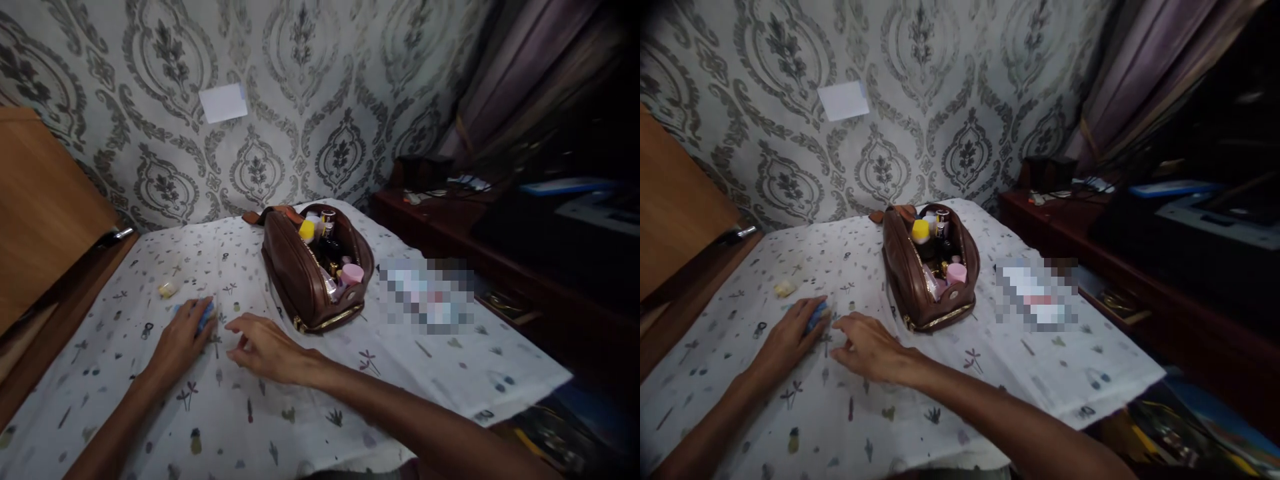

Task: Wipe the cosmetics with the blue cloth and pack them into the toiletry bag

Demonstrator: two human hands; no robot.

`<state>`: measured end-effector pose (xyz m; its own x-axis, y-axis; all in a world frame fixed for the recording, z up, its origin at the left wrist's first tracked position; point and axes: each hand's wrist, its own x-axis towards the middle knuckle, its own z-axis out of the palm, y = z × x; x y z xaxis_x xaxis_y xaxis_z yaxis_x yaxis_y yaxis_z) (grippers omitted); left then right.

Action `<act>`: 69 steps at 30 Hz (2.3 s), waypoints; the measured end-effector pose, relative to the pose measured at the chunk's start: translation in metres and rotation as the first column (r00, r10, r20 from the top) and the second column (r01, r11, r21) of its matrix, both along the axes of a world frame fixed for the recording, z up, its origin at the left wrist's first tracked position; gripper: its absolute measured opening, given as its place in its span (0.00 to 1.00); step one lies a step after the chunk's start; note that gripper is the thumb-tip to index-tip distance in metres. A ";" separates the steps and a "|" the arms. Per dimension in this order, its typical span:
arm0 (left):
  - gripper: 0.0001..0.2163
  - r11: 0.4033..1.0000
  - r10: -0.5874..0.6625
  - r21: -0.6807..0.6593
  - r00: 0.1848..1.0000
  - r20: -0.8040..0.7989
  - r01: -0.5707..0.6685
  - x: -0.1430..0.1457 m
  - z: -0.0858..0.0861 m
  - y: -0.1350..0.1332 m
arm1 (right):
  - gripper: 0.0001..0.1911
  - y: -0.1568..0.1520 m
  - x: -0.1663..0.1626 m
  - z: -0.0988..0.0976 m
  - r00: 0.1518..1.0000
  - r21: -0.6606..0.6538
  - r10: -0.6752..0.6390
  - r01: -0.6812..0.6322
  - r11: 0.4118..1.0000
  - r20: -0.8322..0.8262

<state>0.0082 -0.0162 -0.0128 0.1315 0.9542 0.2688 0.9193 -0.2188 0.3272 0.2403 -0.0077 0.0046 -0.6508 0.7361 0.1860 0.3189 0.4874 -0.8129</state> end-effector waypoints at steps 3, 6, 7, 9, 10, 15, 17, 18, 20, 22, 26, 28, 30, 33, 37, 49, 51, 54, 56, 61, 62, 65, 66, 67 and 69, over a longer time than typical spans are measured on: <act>0.23 0.999 -0.036 0.041 0.999 0.024 0.035 -0.001 0.004 0.002 | 0.24 0.002 -0.018 -0.009 0.991 -0.226 -0.084 0.059 0.972 -0.103; 0.23 0.991 -0.072 0.124 0.988 0.137 0.055 0.006 0.013 0.005 | 0.27 0.008 -0.032 -0.024 0.940 -0.581 -0.213 0.019 0.813 -0.267; 0.23 0.990 -0.072 0.133 0.981 0.179 0.048 0.012 0.017 0.005 | 0.28 0.011 -0.035 -0.029 0.892 -0.655 -0.294 -0.004 0.756 -0.344; 0.22 0.991 -0.084 0.120 0.967 0.240 0.056 0.025 0.023 0.004 | 0.32 0.016 -0.036 -0.037 0.781 -0.730 -0.330 -0.223 0.646 -0.531; 0.22 0.990 -0.095 0.125 0.961 0.259 0.064 0.033 0.025 0.004 | 0.33 0.018 -0.035 -0.040 0.734 -0.732 -0.339 -0.305 0.609 -0.588; 0.21 0.954 -0.190 0.270 0.962 0.195 0.134 0.050 0.012 0.007 | 0.36 0.026 -0.024 -0.045 0.663 -0.721 -0.376 -0.374 0.583 -0.647; 0.21 0.922 -0.239 0.339 0.965 0.109 0.190 0.042 -0.002 0.011 | 0.38 0.028 -0.023 -0.045 0.655 -0.732 -0.405 -0.352 0.583 -0.638; 0.21 0.905 -0.268 0.358 0.962 0.056 0.231 0.036 -0.009 0.014 | 0.39 0.029 -0.024 -0.044 0.655 -0.742 -0.422 -0.340 0.577 -0.628; 0.20 0.877 -0.290 0.391 0.956 -0.031 0.279 0.025 -0.020 0.017 | 0.40 0.029 -0.026 -0.043 0.663 -0.765 -0.449 -0.310 0.564 -0.599; 0.19 0.863 -0.289 0.412 0.954 -0.073 0.293 0.019 -0.024 0.017 | 0.40 0.029 -0.027 -0.040 0.683 -0.773 -0.441 -0.296 0.562 -0.582; 0.16 0.881 -0.258 0.397 0.965 -0.052 0.257 0.024 -0.017 0.008 | 0.39 0.026 -0.026 -0.036 0.714 -0.762 -0.409 -0.271 0.588 -0.569; 0.16 0.900 -0.238 0.370 0.971 -0.024 0.230 0.030 -0.013 0.003 | 0.39 0.025 -0.023 -0.034 0.724 -0.759 -0.402 -0.256 0.599 -0.561; 0.16 0.919 -0.218 0.341 0.976 0.015 0.200 0.033 -0.012 0.000 | 0.39 0.024 -0.022 -0.033 0.730 -0.756 -0.394 -0.252 0.604 -0.558; 0.16 0.947 -0.188 0.283 0.978 0.094 0.155 0.033 -0.015 -0.001 | 0.38 0.024 -0.020 -0.032 0.735 -0.749 -0.382 -0.253 0.612 -0.561; 0.18 0.974 -0.163 0.188 0.963 0.213 0.123 0.034 -0.012 -0.002 | 0.36 0.023 -0.019 -0.032 0.721 -0.727 -0.390 -0.227 0.648 -0.573; 0.20 0.974 -0.220 0.128 0.924 0.313 0.188 0.045 0.001 -0.003 | 0.25 0.018 -0.016 -0.030 0.563 -0.751 -0.537 -0.260 0.607 -0.629; 0.21 0.972 -0.235 0.107 0.916 0.326 0.211 0.044 0.001 -0.004 | 0.22 0.020 -0.014 -0.029 0.557 -0.773 -0.558 -0.285 0.566 -0.614; 0.24 0.981 -0.193 0.054 0.892 0.409 0.187 0.043 0.001 -0.005 | 0.21 0.022 -0.012 -0.026 0.547 -0.794 -0.582 -0.332 0.509 -0.601; 0.22 0.990 -0.139 0.067 0.857 0.496 0.122 0.044 -0.001 -0.005 | 0.21 0.023 -0.011 -0.024 0.541 -0.797 -0.589 -0.345 0.495 -0.600; 0.10 0.991 -0.130 0.110 0.745 0.655 0.076 0.043 -0.005 0.000 | 0.24 0.022 -0.011 -0.021 0.543 -0.765 -0.555 -0.310 0.565 -0.630; 0.07 0.990 -0.140 0.111 0.736 0.663 0.088 0.042 -0.004 0.001 | 0.26 0.022 -0.012 -0.022 0.543 -0.757 -0.548 -0.298 0.582 -0.636; 0.05 0.987 -0.147 0.146 0.756 0.638 0.069 0.041 0.000 0.003 | 0.25 0.022 -0.013 -0.025 0.547 -0.746 -0.541 -0.266 0.611 -0.639; 0.06 0.984 -0.147 0.169 0.767 0.624 0.052 0.041 0.001 0.003 | 0.23 0.023 -0.014 -0.026 0.554 -0.744 -0.536 -0.259 0.616 -0.637; 0.07 0.981 -0.146 0.191 0.775 0.615 0.033 0.041 0.002 0.003 | 0.21 0.023 -0.014 -0.027 0.564 -0.743 -0.529 -0.255 0.620 -0.634; 0.10 0.972 -0.151 0.233 0.781 0.606 0.008 0.042 0.003 0.003 | 0.19 0.024 -0.014 -0.027 0.585 -0.740 -0.513 -0.247 0.626 -0.628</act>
<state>0.0501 -0.0135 -0.0103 -0.0578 0.8604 0.5064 0.5121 -0.4098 0.7548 0.2263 0.0161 -0.0225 -0.4184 0.9037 -0.0910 -0.5617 -0.3362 -0.7559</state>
